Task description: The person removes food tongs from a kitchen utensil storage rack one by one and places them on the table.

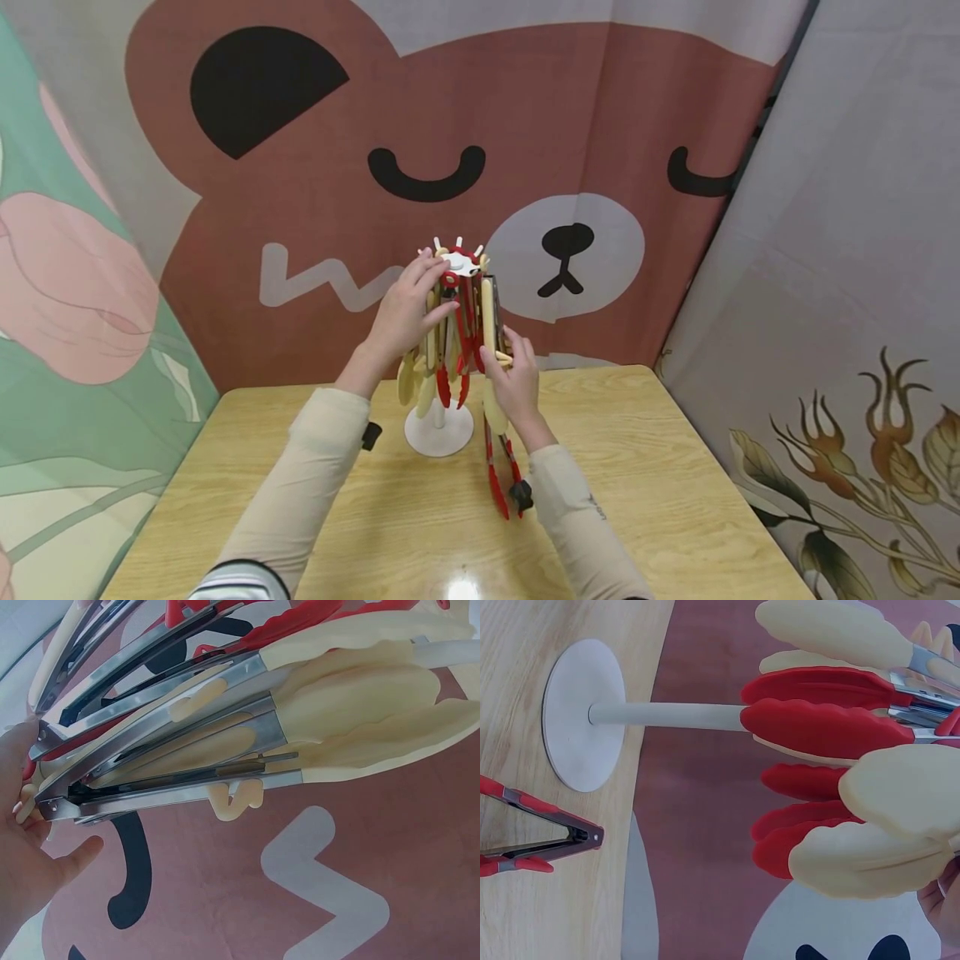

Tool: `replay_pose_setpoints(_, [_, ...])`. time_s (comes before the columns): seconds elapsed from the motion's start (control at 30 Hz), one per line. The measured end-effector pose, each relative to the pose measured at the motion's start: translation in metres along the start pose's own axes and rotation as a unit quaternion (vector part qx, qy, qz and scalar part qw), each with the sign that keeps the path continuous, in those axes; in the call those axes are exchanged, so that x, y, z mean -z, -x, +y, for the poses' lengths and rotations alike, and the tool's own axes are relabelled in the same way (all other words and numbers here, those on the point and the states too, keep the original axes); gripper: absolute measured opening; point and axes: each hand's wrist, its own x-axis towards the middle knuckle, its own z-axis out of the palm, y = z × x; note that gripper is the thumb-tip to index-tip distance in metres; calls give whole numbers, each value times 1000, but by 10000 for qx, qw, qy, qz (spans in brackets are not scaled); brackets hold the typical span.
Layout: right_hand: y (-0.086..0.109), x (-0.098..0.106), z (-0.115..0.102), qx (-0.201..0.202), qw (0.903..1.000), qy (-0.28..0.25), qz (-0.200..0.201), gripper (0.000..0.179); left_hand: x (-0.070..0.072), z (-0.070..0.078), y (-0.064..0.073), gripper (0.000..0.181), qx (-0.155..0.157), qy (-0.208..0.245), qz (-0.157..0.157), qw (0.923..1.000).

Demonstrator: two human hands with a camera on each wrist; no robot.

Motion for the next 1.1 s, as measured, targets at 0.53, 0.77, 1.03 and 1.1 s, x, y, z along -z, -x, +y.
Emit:
replay_pose_setpoints(0.53, [-1, 6, 3, 1, 9999, 74, 143, 35, -1, -1, 0, 54, -46, 2, 66, 10000])
replay_pose_setpoints(0.77, [6, 4, 34, -48, 9999, 40, 128, 39, -1, -1, 0, 54, -17, 51, 67, 10000])
replay_pose_setpoints(1.03, [15, 5, 55, -403, 9991, 88, -31, 38, -1, -1, 0, 55, -47, 70, 86, 9999])
replay_pose_setpoints(1.1, [18, 6, 58, -497, 9987, 96, -81, 38, -2, 0, 0, 55, -35, 84, 79, 9999])
